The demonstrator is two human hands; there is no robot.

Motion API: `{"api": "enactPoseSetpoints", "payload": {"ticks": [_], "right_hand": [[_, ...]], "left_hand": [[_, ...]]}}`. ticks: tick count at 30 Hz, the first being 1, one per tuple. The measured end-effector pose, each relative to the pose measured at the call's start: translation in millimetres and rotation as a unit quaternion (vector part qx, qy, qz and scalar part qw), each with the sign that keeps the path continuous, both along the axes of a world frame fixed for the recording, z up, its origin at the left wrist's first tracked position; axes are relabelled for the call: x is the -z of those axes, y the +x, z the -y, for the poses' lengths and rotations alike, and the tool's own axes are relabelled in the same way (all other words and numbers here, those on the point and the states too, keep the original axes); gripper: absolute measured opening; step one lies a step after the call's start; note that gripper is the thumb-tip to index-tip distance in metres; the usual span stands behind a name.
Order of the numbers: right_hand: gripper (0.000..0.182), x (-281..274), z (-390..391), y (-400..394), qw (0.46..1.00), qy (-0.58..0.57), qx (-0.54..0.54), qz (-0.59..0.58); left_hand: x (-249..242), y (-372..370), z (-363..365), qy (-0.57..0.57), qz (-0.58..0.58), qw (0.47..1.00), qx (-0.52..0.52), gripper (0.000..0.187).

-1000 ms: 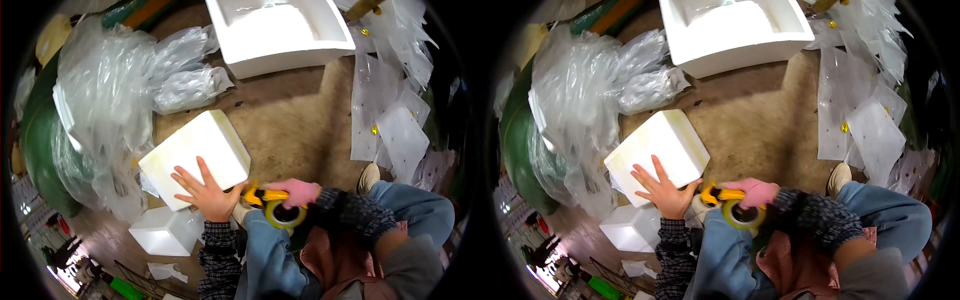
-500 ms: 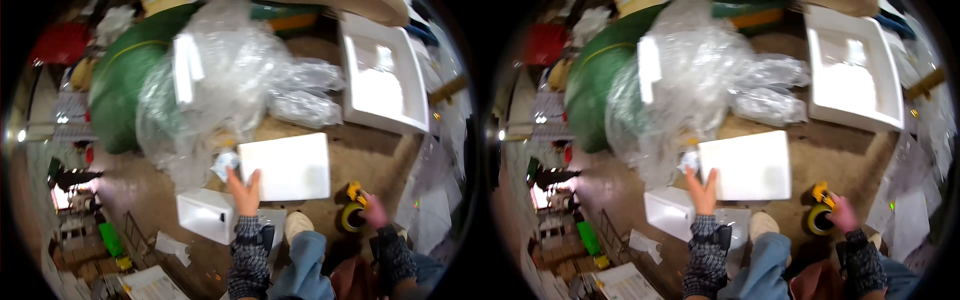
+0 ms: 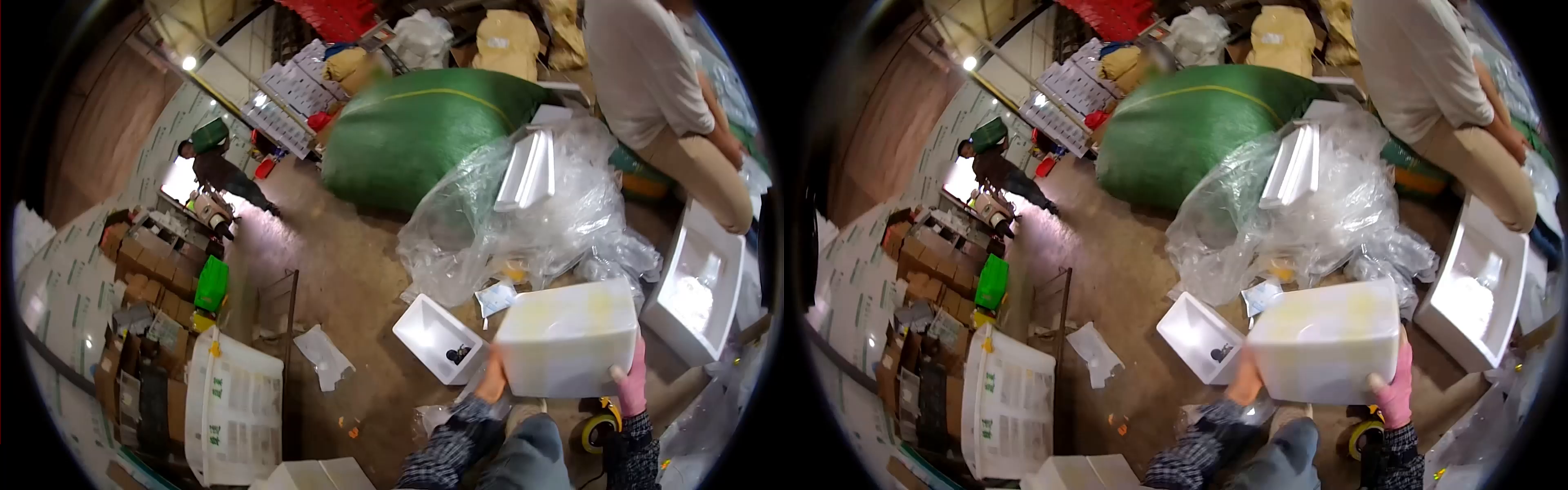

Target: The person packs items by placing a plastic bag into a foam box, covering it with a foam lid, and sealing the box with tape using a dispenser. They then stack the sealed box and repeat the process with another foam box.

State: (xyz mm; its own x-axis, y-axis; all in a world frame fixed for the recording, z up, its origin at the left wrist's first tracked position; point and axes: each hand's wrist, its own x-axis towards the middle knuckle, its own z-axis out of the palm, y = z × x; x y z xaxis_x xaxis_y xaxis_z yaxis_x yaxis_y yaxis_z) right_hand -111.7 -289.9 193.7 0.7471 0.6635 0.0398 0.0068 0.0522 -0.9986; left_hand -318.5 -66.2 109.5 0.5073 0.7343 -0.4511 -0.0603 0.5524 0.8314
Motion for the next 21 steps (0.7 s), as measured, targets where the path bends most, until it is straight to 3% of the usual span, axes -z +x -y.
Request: {"api": "enactPoseSetpoints", "payload": {"ticks": [1,3,4,7,9,10,12,15,16,18,19,21], "right_hand": [[0.109,-47.4,7.4,1.0,0.989,0.012,-0.051,0.141],[0.118,-127.2,18.5,-2.3,0.911,-0.020,-0.120,0.395],[0.114,-166.6,23.5,-7.9,0.850,0.004,-0.145,0.506],[0.084,-261.1,43.6,-62.0,0.745,0.141,-0.205,0.619],[0.057,-318.7,64.7,-100.4,0.700,0.141,-0.284,0.640],[0.054,-329.9,72.0,-120.1,0.689,0.185,-0.281,0.643],[0.051,-347.8,77.0,-153.3,0.665,0.256,-0.282,0.643],[0.055,-379.6,78.6,-216.4,0.631,0.282,-0.274,0.669],[0.057,-385.8,78.0,-244.0,0.642,0.278,-0.231,0.676],[0.068,-391.2,79.6,-299.2,0.659,0.273,-0.147,0.685],[0.073,-385.1,77.8,-324.7,0.677,0.279,-0.143,0.666],[0.079,-384.8,77.5,-384.5,0.718,0.300,-0.307,0.548]], "left_hand": [[-114.8,-18.9,35.1,-0.087,0.130,0.988,0.004,0.092],[-144.7,-87.2,46.0,-0.017,0.178,0.980,0.086,0.100],[-172.1,-111.1,63.4,0.000,0.176,0.982,0.066,0.103],[-226.1,-186.2,98.8,0.006,0.188,0.980,0.061,0.103],[-248.6,-223.8,134.2,-0.043,0.238,0.968,0.069,0.090],[-262.0,-241.3,160.7,-0.035,0.250,0.966,0.054,0.090],[-287.8,-274.6,208.9,0.132,0.257,0.955,-0.066,0.087],[-280.4,-353.0,251.9,0.126,0.313,0.932,-0.136,0.082],[-273.4,-377.7,262.8,0.133,0.315,0.928,-0.146,0.082],[-264.1,-423.8,282.1,0.171,0.295,0.893,-0.293,0.078],[-269.1,-439.1,291.3,0.179,0.295,0.890,-0.299,0.078],[-277.4,-469.2,309.1,0.257,0.295,0.809,-0.439,0.075]]}}
